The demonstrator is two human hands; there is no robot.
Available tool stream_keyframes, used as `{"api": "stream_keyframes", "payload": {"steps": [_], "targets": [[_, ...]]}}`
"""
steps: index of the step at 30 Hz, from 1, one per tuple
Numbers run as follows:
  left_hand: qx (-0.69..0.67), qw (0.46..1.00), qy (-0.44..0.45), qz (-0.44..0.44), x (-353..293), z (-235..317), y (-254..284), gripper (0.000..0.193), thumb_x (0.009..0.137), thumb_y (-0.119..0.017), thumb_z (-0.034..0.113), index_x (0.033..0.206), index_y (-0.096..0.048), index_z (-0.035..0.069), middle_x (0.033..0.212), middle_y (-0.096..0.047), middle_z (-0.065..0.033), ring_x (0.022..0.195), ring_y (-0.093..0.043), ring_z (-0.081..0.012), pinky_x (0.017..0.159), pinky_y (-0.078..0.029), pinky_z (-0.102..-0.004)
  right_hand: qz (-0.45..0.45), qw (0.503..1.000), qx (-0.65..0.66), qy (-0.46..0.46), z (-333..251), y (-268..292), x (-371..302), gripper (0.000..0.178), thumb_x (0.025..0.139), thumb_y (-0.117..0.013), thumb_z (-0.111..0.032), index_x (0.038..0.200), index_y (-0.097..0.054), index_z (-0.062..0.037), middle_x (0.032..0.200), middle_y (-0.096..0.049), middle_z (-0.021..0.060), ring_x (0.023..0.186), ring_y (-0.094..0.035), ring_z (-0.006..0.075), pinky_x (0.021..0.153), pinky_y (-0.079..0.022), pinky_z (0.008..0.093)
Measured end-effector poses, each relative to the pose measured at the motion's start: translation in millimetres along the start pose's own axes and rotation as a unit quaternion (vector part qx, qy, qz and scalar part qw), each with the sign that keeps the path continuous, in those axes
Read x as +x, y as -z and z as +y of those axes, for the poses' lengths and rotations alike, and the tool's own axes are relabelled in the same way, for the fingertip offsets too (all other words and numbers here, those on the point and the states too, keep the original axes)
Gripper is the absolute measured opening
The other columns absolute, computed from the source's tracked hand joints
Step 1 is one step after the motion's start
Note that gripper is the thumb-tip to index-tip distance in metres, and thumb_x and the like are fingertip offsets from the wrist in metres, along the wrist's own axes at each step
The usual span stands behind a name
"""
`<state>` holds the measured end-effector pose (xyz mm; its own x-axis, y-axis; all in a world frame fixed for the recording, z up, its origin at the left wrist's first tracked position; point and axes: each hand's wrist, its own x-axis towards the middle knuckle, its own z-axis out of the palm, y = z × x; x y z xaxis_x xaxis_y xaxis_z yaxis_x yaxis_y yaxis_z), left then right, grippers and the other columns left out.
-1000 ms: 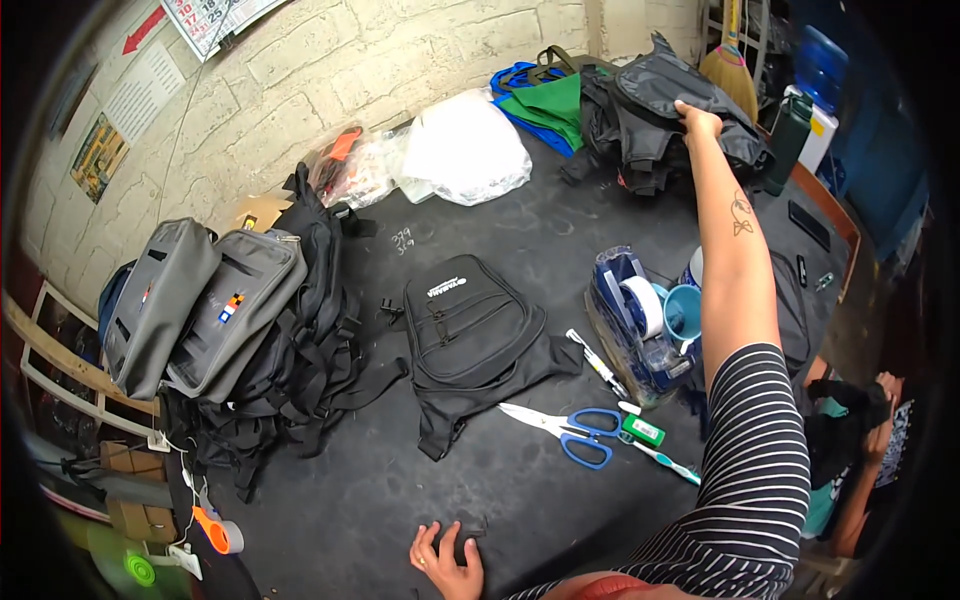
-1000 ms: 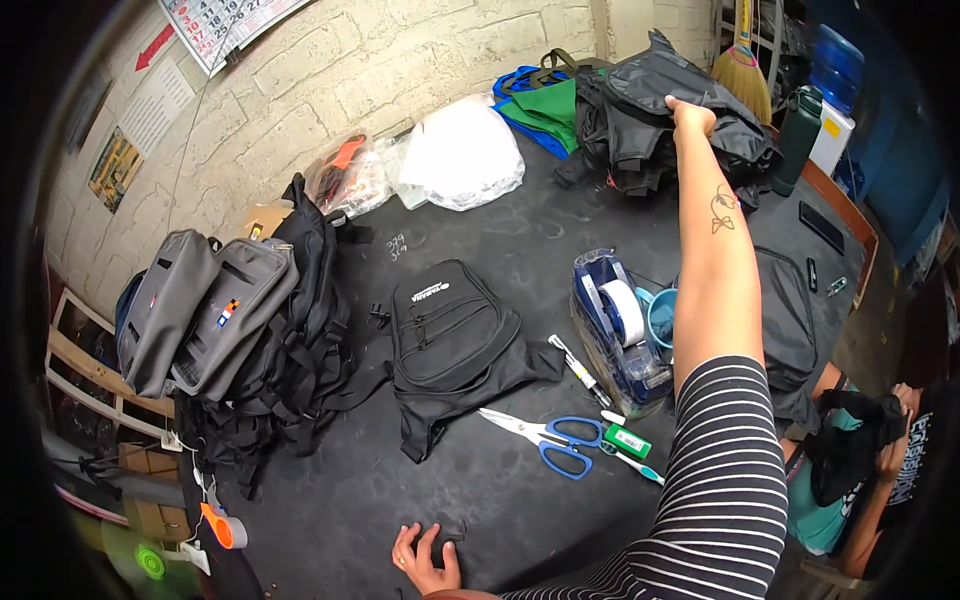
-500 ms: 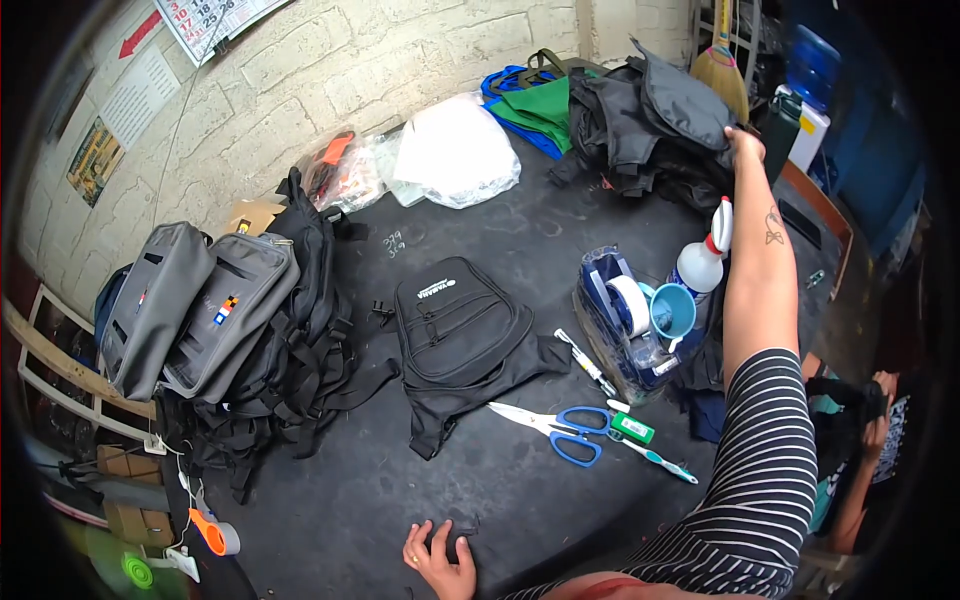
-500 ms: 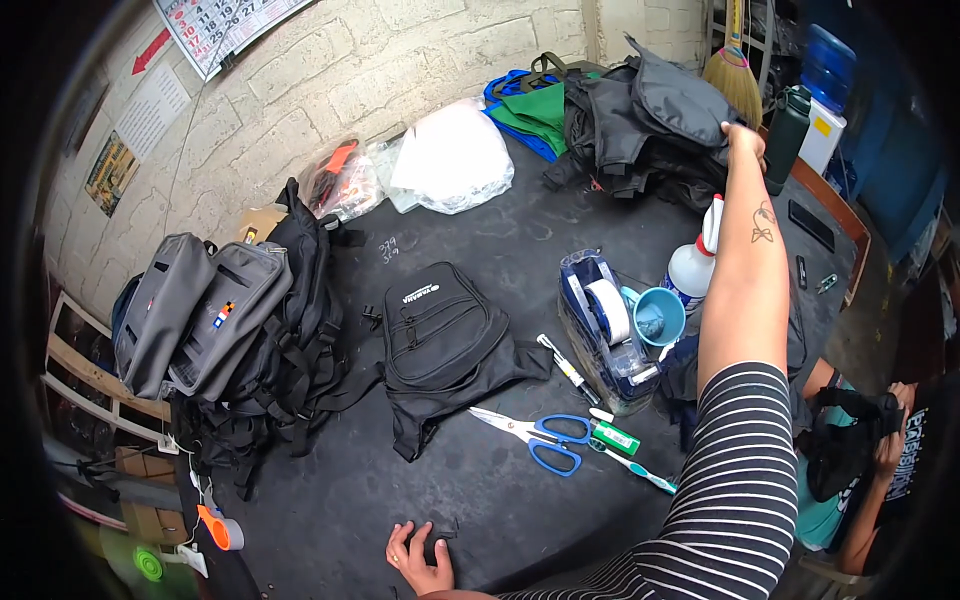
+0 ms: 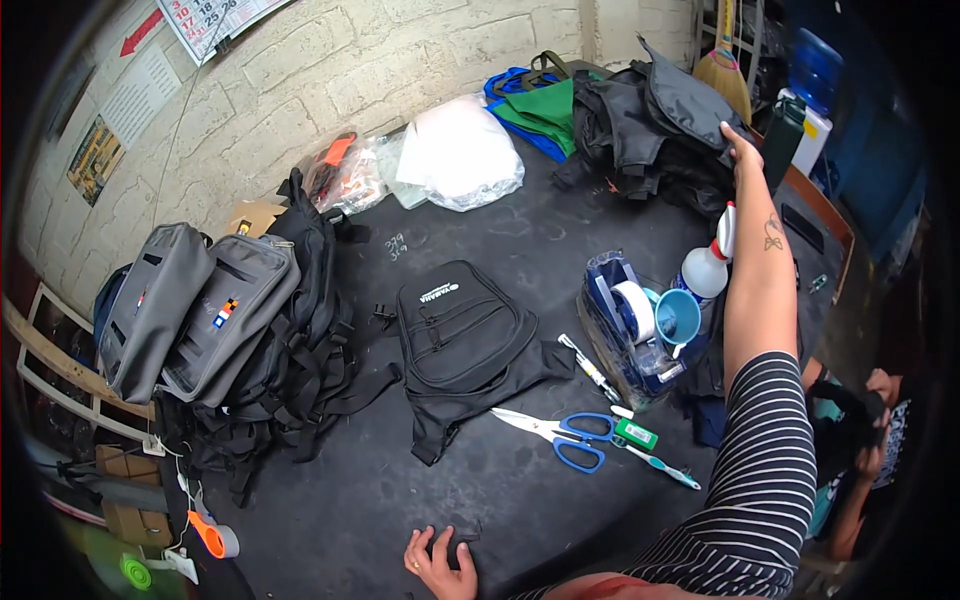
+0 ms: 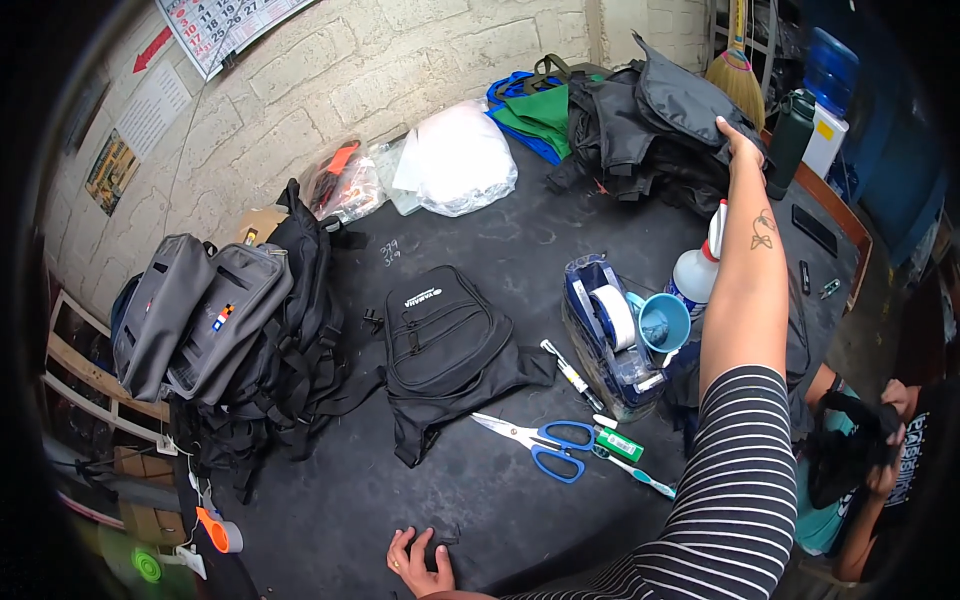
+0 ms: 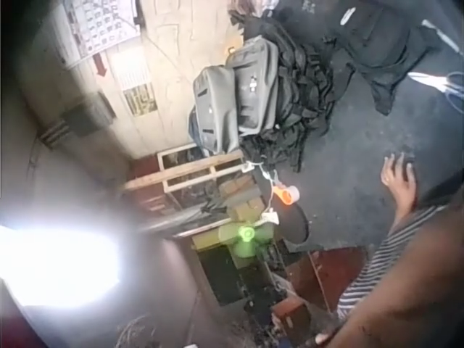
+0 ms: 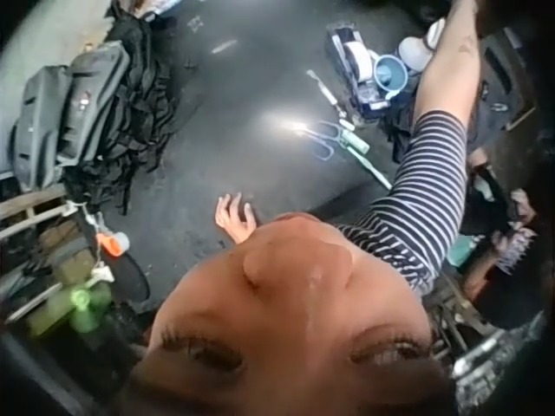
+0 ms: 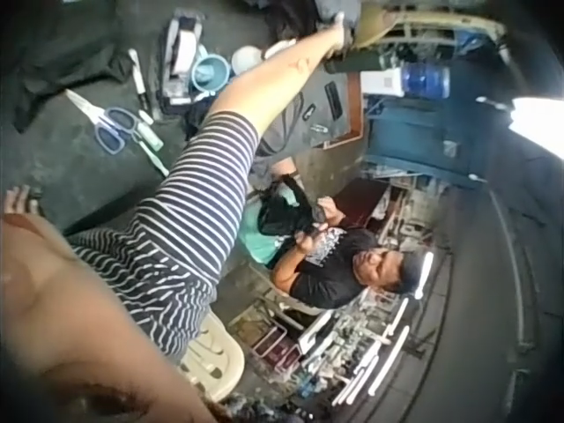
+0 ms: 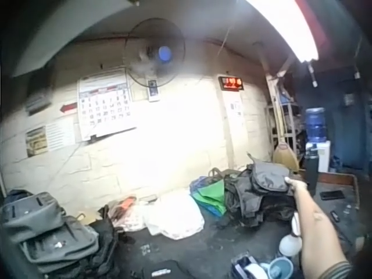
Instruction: Trimming excess threads and inspecting black fabric pouches at a workbench.
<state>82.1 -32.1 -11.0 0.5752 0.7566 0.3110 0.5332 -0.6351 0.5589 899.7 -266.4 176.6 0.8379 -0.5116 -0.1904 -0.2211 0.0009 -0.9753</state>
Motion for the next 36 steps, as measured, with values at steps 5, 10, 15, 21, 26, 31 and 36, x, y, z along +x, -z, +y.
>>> {"api": "stream_keyframes", "payload": {"steps": [5, 10, 15, 21, 26, 31, 36], "targets": [[0.116, 0.993, 0.031, 0.011, 13.0, 44.3, 6.1, 0.032, 0.078, -0.064, 0.021, 0.108, -0.064, 0.010, 0.118, -0.053, -0.0123, 0.115, -0.045, -0.0342, 0.099, -0.030, -0.0453, 0.110, 0.987, -0.097, -0.065, 69.8, -108.3, -63.5, 0.110, 0.040, -0.090, -0.048, 0.125, -0.046, 0.0061, 0.147, -0.013, 0.0213, 0.126, -0.036, 0.0310, 0.106, -0.030, 0.0373], [0.047, 0.999, 0.012, 0.002, 11.8, 32.3, 5.6, 0.032, 0.079, -0.063, 0.021, 0.109, -0.063, 0.010, 0.118, -0.053, -0.0129, 0.115, -0.045, -0.0348, 0.099, -0.030, -0.0457, 0.031, 0.996, -0.010, -0.080, 20.1, -70.2, -18.2, 0.131, 0.050, -0.086, -0.051, 0.138, -0.012, 0.0129, 0.147, -0.027, 0.0167, 0.131, -0.033, 0.0260, 0.107, -0.027, 0.0326], [0.050, 0.999, 0.009, 0.014, 9.0, 27.8, 5.9, 0.032, 0.079, -0.063, 0.021, 0.109, -0.063, 0.010, 0.117, -0.053, -0.0135, 0.115, -0.045, -0.0352, 0.099, -0.030, -0.0460, 0.000, 0.999, -0.032, -0.026, 28.1, -95.0, -28.4, 0.112, 0.048, -0.091, -0.034, 0.135, -0.032, 0.0058, 0.147, -0.021, 0.0212, 0.135, -0.025, 0.0282, 0.109, -0.026, 0.0385], [0.026, 1.000, 0.006, 0.010, 11.9, 28.4, 3.9, 0.031, 0.078, -0.063, 0.020, 0.108, -0.064, 0.010, 0.118, -0.053, -0.0132, 0.115, -0.045, -0.0349, 0.099, -0.030, -0.0460, -0.062, 0.991, -0.110, 0.033, 5.7, -83.0, -47.7, 0.083, 0.057, -0.083, -0.045, 0.120, -0.055, 0.0008, 0.138, -0.038, 0.0188, 0.116, -0.046, 0.0297, 0.098, -0.039, 0.0384], [0.053, 0.998, 0.033, 0.017, 8.6, 33.4, 9.8, 0.030, 0.077, -0.064, 0.019, 0.106, -0.064, 0.010, 0.117, -0.054, -0.0123, 0.115, -0.046, -0.0340, 0.099, -0.030, -0.0464, 0.032, 0.998, 0.022, -0.051, 28.0, -120.9, -127.3, 0.124, 0.051, -0.085, -0.051, 0.141, -0.019, 0.0019, 0.149, -0.001, 0.0283, 0.138, -0.009, 0.0384, 0.111, -0.017, 0.0430], [0.042, 0.999, 0.016, 0.023, 9.7, 24.4, 1.1, 0.031, 0.074, -0.065, 0.018, 0.104, -0.065, 0.011, 0.116, -0.054, -0.0115, 0.115, -0.046, -0.0330, 0.099, -0.030, -0.0461, 0.135, 0.972, 0.126, -0.144, 28.1, -132.4, -80.3, 0.108, 0.043, -0.090, -0.047, 0.119, -0.032, 0.0036, 0.135, -0.021, 0.0190, 0.122, -0.027, 0.0346, 0.103, -0.026, 0.0389], [0.068, 0.997, 0.016, 0.022, 5.9, 16.3, -3.6, 0.034, 0.072, -0.068, 0.020, 0.105, -0.066, 0.014, 0.116, -0.054, -0.0116, 0.116, -0.046, -0.0323, 0.100, -0.030, -0.0459, 0.192, 0.886, 0.370, -0.203, 38.7, -150.2, -95.9, 0.136, 0.043, -0.085, -0.059, 0.142, -0.012, -0.0007, 0.150, -0.017, 0.0178, 0.125, -0.030, 0.0346, 0.099, -0.026, 0.0302]]}}
